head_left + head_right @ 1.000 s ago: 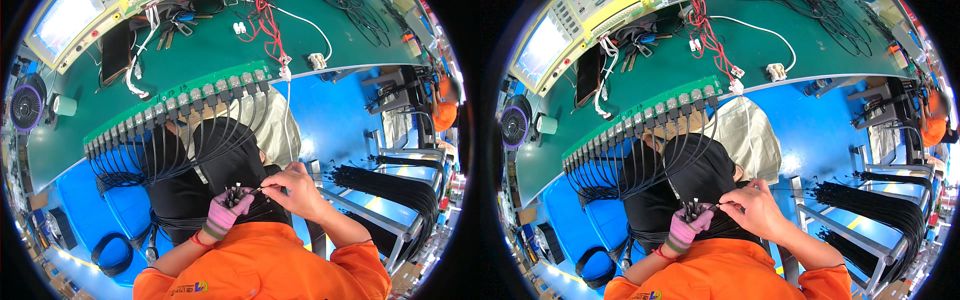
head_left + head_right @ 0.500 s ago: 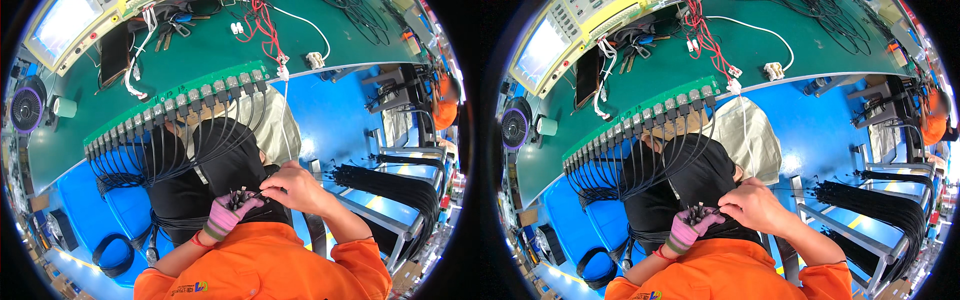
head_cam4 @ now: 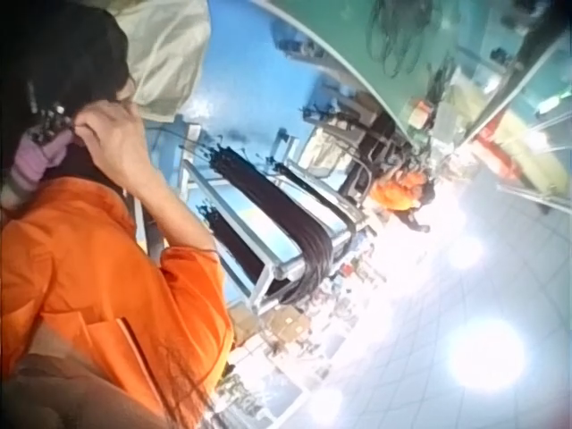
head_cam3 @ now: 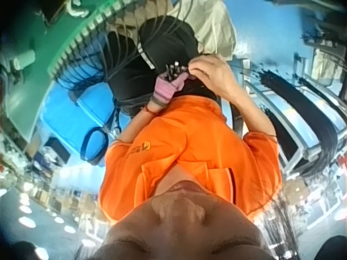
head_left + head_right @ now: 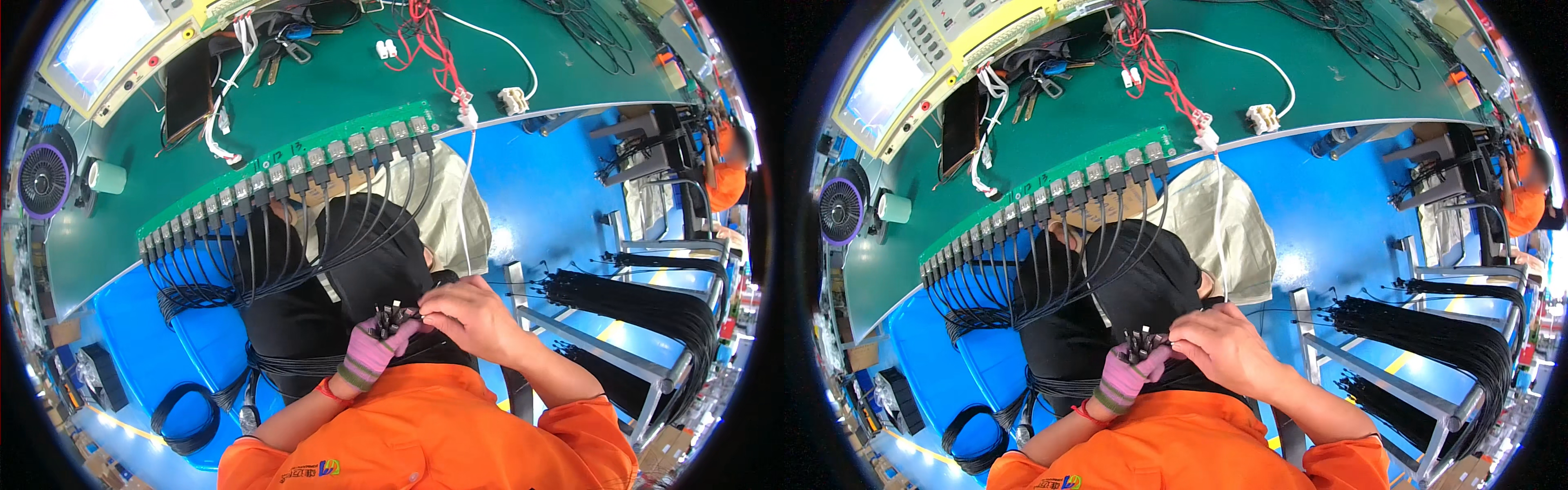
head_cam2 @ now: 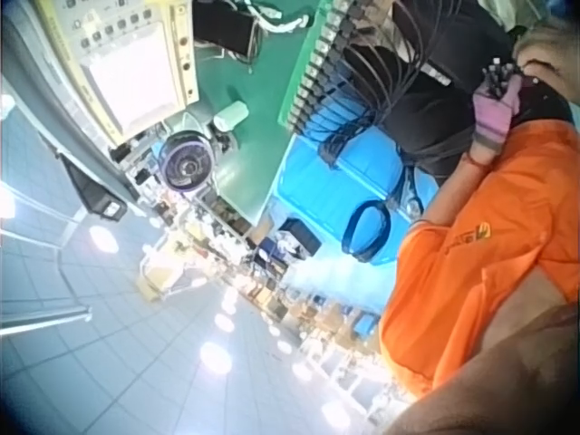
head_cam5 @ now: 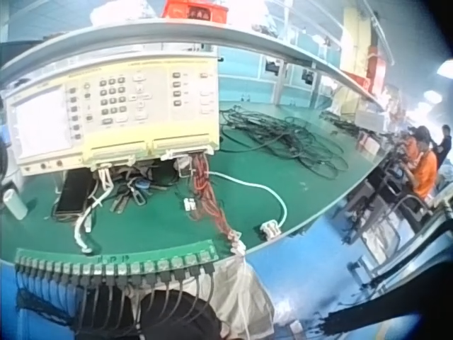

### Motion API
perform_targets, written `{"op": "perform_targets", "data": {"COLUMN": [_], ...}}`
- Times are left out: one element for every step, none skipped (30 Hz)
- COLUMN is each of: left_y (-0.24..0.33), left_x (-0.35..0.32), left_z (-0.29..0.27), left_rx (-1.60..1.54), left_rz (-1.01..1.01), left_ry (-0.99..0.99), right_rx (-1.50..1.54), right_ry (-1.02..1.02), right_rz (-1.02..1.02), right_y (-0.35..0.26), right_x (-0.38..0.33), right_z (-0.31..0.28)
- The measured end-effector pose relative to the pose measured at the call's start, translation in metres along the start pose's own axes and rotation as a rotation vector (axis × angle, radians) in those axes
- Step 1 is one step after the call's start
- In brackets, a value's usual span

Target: Testing individual connectors on wire harnesses using an electronic tester and sorting them.

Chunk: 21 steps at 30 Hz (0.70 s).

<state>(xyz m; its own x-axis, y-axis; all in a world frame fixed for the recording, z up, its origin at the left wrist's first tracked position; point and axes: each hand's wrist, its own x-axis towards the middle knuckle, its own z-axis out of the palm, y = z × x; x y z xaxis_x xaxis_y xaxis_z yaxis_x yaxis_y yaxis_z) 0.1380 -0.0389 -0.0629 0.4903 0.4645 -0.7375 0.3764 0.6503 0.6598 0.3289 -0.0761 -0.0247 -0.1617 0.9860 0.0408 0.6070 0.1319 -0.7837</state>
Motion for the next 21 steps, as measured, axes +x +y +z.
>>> {"op": "perform_targets", "data": {"left_y": [-0.013, -0.022, -0.028, -0.034, -0.041, -0.038, -0.031, -0.028, -0.029, -0.033, -0.036, -0.038, -0.039, -0.039, -0.039, -0.039, -0.038, -0.037, -0.035, -0.033, -0.030], "left_x": [0.004, 0.007, 0.011, 0.015, 0.022, 0.019, 0.012, 0.009, 0.009, 0.009, 0.008, 0.008, 0.007, 0.006, 0.005, 0.003, 0.002, 0.001, 0.000, 0.000, -0.001], "left_z": [-0.001, 0.000, 0.004, 0.005, 0.005, 0.004, 0.001, 0.000, 0.000, 0.000, 0.000, -0.002, -0.004, -0.005, -0.005, -0.003, -0.002, -0.002, -0.002, -0.001, -0.001], "left_rx": [-0.106, -0.105, -0.198, -0.295, -0.281, -0.280, -0.324, -0.366, -0.366, -0.449, -0.532, -0.531, -0.554, -0.576, -0.578, -0.504, -0.431, -0.432, -0.431, -0.431, -0.432], "left_rz": [0.035, 0.033, 0.205, 0.379, 0.518, 0.518, 0.378, 0.238, 0.239, 0.263, 0.287, 0.288, 0.276, 0.263, 0.263, 0.272, 0.280, 0.279, 0.252, 0.225, 0.225], "left_ry": [0.019, 0.023, 0.076, 0.127, 0.115, 0.113, 0.074, 0.035, 0.036, 0.048, 0.059, 0.061, 0.055, 0.049, 0.052, 0.086, 0.118, 0.117, 0.113, 0.110, 0.108], "right_rx": [-0.032, -0.064, -0.127, -0.129, -0.198, -0.265, -0.265, -0.194, -0.123, -0.122, -0.082, -0.041, -0.040, -0.016, 0.010, 0.010, 0.005, -0.003, -0.004, -0.024, -0.044], "right_ry": [-0.041, -0.081, -0.124, -0.126, -0.196, -0.261, -0.260, -0.152, -0.045, -0.045, 0.028, 0.100, 0.101, 0.083, 0.063, 0.061, 0.064, 0.069, 0.069, 0.061, 0.052], "right_rz": [0.032, 0.064, 0.044, 0.041, 0.059, 0.080, 0.080, 0.083, 0.084, 0.081, 0.101, 0.122, 0.120, 0.143, 0.166, 0.165, 0.144, 0.125, 0.127, 0.107, 0.088], "right_y": [-0.001, -0.001, 0.001, 0.003, 0.005, 0.008, 0.009, 0.009, 0.008, 0.006, 0.005, 0.004, 0.001, -0.003, -0.005, -0.005, -0.005, -0.005, -0.005, -0.006, -0.007], "right_x": [-0.002, -0.005, -0.010, -0.013, -0.016, -0.017, -0.016, -0.011, -0.007, -0.004, -0.001, 0.002, 0.004, 0.006, 0.008, 0.008, 0.009, 0.009, 0.009, 0.009, 0.010], "right_z": [0.003, 0.007, 0.006, 0.005, 0.004, 0.004, 0.005, 0.008, 0.012, 0.016, 0.020, 0.023, 0.023, 0.021, 0.020, 0.021, 0.022, 0.022, 0.021, 0.019, 0.018]}}
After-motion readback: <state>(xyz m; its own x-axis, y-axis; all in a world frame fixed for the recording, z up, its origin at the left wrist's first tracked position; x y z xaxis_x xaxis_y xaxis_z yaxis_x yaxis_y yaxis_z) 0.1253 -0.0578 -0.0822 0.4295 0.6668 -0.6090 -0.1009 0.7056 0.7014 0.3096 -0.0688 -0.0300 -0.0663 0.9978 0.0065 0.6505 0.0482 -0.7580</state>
